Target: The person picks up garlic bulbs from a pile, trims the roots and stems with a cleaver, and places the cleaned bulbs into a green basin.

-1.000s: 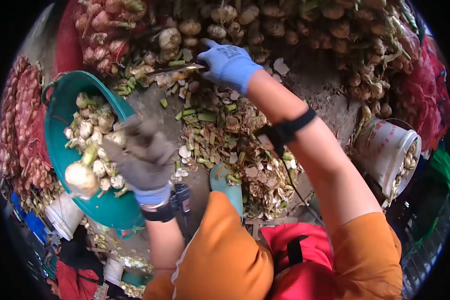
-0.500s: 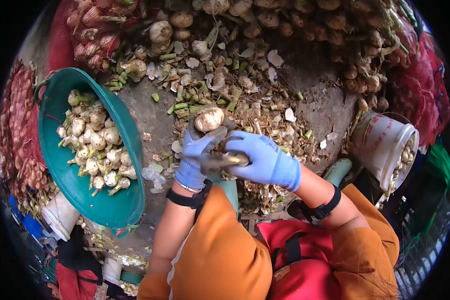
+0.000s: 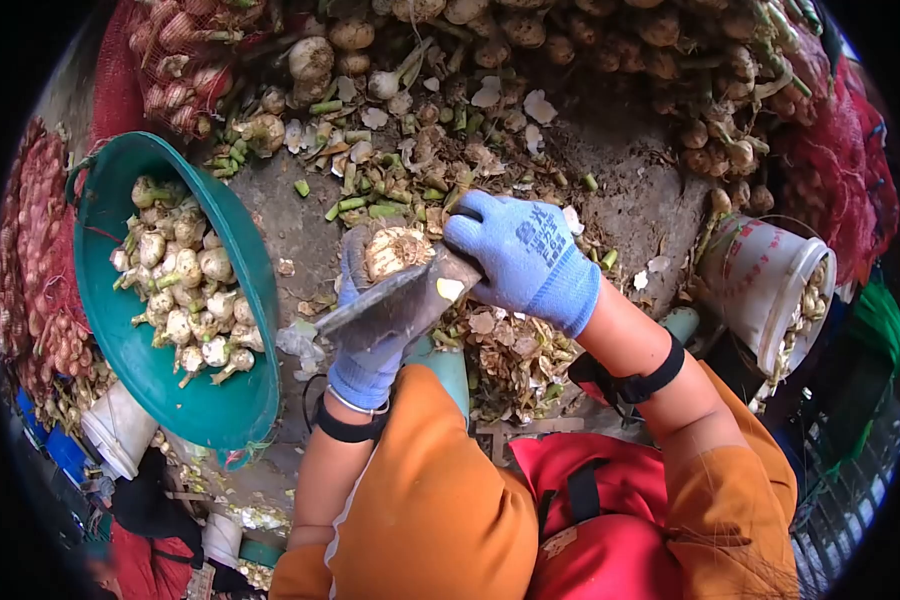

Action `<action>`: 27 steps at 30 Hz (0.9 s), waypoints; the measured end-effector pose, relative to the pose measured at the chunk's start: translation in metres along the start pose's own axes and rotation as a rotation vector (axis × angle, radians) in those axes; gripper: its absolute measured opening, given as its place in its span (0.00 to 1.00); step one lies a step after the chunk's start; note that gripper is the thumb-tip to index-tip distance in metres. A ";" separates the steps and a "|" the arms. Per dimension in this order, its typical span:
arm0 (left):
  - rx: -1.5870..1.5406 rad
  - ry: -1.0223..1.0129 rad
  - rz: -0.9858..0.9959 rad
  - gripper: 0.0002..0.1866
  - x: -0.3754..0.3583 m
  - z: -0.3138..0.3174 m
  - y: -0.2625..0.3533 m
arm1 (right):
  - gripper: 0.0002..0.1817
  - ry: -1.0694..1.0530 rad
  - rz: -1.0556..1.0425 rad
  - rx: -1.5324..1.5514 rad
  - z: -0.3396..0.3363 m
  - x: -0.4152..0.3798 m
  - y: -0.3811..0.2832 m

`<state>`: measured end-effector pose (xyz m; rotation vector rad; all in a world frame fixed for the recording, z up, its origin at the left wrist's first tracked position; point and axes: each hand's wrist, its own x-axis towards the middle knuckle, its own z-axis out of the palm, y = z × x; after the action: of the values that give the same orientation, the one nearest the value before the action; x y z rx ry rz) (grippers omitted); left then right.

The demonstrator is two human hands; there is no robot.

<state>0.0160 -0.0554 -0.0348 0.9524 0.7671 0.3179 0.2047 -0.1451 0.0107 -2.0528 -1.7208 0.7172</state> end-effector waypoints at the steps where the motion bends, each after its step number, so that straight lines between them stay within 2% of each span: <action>1: -0.066 -0.001 -0.055 0.37 -0.003 0.002 0.003 | 0.15 0.008 -0.004 0.009 0.003 0.002 0.004; 2: -0.132 0.001 -0.110 0.37 -0.006 0.004 0.006 | 0.16 0.036 0.000 0.039 0.008 0.004 0.012; 3: -0.030 -0.028 -0.024 0.38 -0.010 0.016 0.017 | 0.13 0.005 0.086 0.033 0.009 0.007 0.017; 5: 0.174 -0.096 0.155 0.42 -0.015 0.032 0.034 | 0.11 0.044 0.426 0.046 0.035 0.014 0.061; 6: 0.225 -0.106 0.080 0.50 -0.019 0.030 0.035 | 0.11 0.056 0.555 0.292 0.032 0.011 0.066; 7: 0.227 -0.089 0.102 0.50 -0.006 0.026 0.033 | 0.11 0.062 0.653 0.537 0.030 0.018 0.072; 8: 0.566 -0.017 0.232 0.51 0.006 0.023 0.031 | 0.13 0.020 0.613 0.774 0.049 0.021 0.077; 9: 0.902 0.030 0.336 0.51 0.008 0.023 0.029 | 0.14 0.018 0.608 1.122 0.038 0.023 0.049; 11: 0.900 0.066 0.495 0.49 0.025 0.016 0.014 | 0.15 0.043 0.499 1.271 0.036 0.030 0.036; 13: 0.498 0.074 0.160 0.43 0.030 0.010 0.019 | 0.13 -0.109 0.509 1.082 0.004 0.036 0.020; 14: -0.053 0.056 -0.044 0.33 0.021 0.006 0.021 | 0.13 0.088 0.183 0.746 0.015 0.038 0.020; 15: -0.067 -0.032 0.001 0.25 0.021 -0.017 0.003 | 0.14 0.091 0.038 0.506 0.003 0.038 0.011; 17: 0.188 0.145 0.132 0.21 0.018 -0.010 0.015 | 0.16 -0.054 0.065 0.152 -0.004 0.043 0.020; 19: -0.017 0.214 0.125 0.19 0.022 -0.023 0.047 | 0.17 -0.479 0.425 0.228 -0.004 0.062 0.058; 20: -0.181 0.187 0.225 0.21 0.023 -0.036 0.064 | 0.18 -0.473 0.406 0.033 -0.012 0.070 0.066; 21: -0.344 0.161 0.313 0.23 0.021 -0.049 0.079 | 0.19 -0.352 0.333 -0.004 -0.002 0.081 0.084; 22: -0.734 -0.087 0.295 0.23 0.020 -0.054 0.096 | 0.19 -0.201 0.309 0.092 0.001 0.096 0.090; 23: -1.113 -0.346 0.266 0.23 0.019 -0.061 0.111 | 0.19 0.093 0.223 0.200 0.010 0.109 0.089; 25: -1.128 -0.494 0.265 0.25 0.029 -0.072 0.102 | 0.20 0.188 0.178 0.046 0.015 0.147 0.085; 27: -0.875 -0.410 0.141 0.27 0.039 -0.052 0.083 | 0.20 -0.017 0.276 -0.074 0.033 0.172 0.086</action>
<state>0.0128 0.0441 -0.0018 0.2177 0.1321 0.5041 0.2752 0.0062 -0.0910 -2.3710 -1.5093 0.7628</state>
